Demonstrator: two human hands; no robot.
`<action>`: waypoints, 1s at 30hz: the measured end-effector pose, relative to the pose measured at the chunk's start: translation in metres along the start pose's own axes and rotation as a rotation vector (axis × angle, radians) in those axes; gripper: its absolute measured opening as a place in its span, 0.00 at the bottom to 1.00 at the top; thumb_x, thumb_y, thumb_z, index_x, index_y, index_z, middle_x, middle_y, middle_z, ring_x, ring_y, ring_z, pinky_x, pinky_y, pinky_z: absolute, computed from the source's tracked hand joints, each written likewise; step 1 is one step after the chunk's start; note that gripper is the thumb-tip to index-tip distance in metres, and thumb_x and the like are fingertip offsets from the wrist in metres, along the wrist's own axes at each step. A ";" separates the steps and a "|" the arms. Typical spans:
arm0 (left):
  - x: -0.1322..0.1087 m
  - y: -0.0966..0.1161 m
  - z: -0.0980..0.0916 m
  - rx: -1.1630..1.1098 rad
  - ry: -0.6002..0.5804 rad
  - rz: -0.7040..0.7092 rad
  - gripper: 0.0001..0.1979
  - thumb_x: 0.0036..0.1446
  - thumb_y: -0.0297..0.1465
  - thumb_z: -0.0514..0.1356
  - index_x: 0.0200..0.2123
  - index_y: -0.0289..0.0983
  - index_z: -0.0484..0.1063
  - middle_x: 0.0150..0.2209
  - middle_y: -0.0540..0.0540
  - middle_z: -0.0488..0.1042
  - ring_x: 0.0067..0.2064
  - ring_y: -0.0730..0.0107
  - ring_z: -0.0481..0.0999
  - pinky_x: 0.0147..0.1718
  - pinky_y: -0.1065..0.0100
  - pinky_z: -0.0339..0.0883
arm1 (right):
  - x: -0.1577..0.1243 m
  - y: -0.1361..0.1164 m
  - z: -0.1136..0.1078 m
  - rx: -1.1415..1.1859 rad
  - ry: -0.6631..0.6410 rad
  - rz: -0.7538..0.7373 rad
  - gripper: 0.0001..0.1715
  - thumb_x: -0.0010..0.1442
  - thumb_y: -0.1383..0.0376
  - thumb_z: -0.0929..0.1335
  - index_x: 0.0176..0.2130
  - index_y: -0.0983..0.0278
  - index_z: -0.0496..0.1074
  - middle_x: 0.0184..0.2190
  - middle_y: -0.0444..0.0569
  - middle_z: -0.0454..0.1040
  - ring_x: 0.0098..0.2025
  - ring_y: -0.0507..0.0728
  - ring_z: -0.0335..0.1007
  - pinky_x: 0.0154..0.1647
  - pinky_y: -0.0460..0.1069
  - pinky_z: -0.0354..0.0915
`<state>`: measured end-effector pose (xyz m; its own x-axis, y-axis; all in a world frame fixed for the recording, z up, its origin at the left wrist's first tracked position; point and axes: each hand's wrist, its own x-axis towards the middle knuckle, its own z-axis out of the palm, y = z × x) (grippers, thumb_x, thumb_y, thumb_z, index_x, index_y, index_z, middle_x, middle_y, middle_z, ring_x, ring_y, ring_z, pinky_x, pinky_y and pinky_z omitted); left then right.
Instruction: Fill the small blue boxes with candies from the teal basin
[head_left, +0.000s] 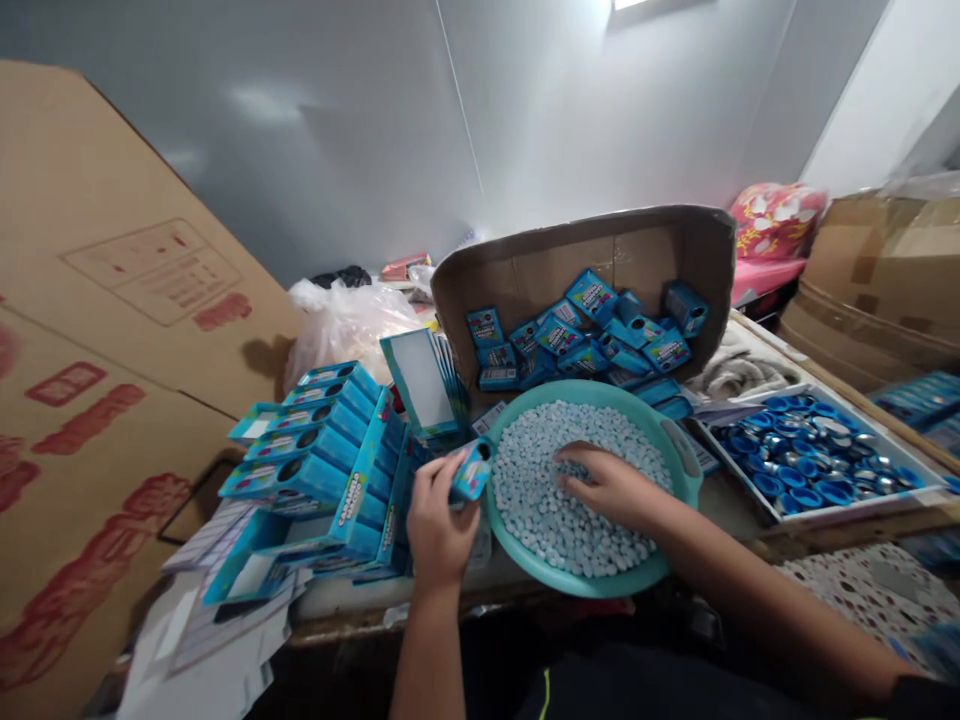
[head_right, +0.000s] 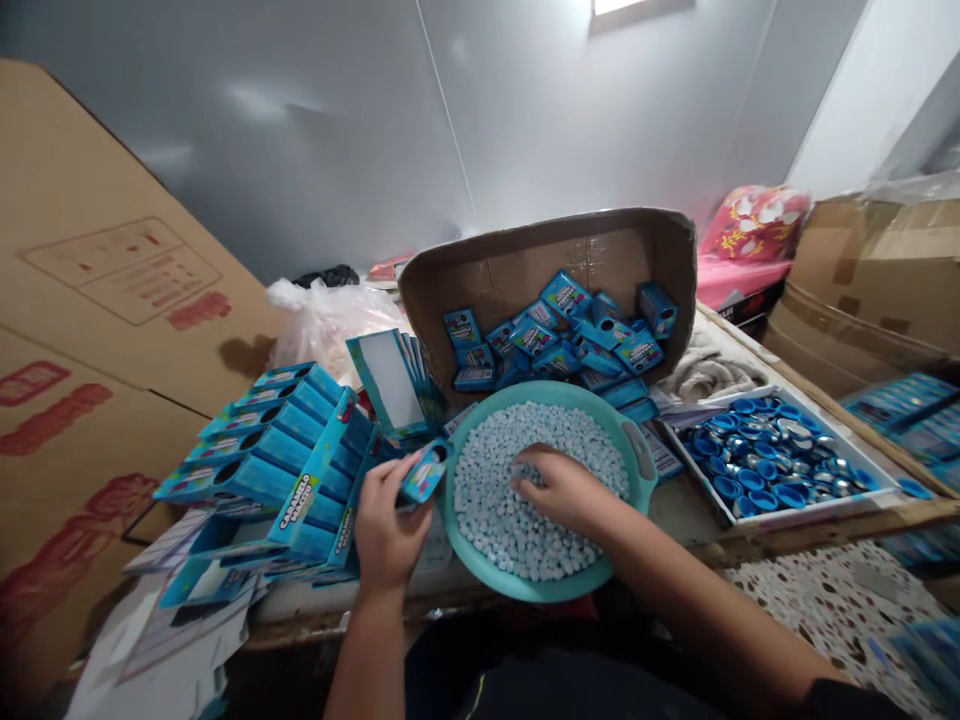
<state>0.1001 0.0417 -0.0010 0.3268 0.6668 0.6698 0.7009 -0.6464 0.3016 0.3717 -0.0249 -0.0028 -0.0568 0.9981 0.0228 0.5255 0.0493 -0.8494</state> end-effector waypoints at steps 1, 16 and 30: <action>0.007 0.005 -0.001 0.009 -0.108 0.086 0.22 0.62 0.27 0.60 0.60 0.38 0.74 0.52 0.39 0.76 0.53 0.55 0.78 0.53 0.59 0.73 | 0.000 -0.001 -0.001 -0.003 0.001 0.007 0.21 0.68 0.60 0.68 0.56 0.66 0.76 0.57 0.60 0.76 0.60 0.68 0.72 0.64 0.62 0.67; 0.036 0.003 -0.006 0.197 -0.245 0.266 0.27 0.53 0.18 0.55 0.55 0.35 0.78 0.53 0.42 0.80 0.54 0.53 0.77 0.56 0.57 0.67 | 0.001 -0.003 -0.005 -0.072 0.029 0.081 0.17 0.69 0.60 0.67 0.52 0.64 0.78 0.53 0.56 0.79 0.56 0.67 0.74 0.58 0.58 0.69; 0.019 -0.005 -0.009 0.182 -0.225 0.276 0.26 0.55 0.21 0.55 0.55 0.38 0.77 0.52 0.42 0.81 0.55 0.55 0.77 0.55 0.58 0.66 | 0.002 -0.006 -0.009 -0.201 -0.041 0.051 0.13 0.69 0.61 0.67 0.43 0.62 0.82 0.46 0.53 0.81 0.48 0.66 0.76 0.48 0.54 0.69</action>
<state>0.0967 0.0542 0.0164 0.6353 0.5544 0.5376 0.6612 -0.7502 -0.0076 0.3762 -0.0232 0.0071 -0.0582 0.9974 -0.0428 0.6870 0.0089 -0.7266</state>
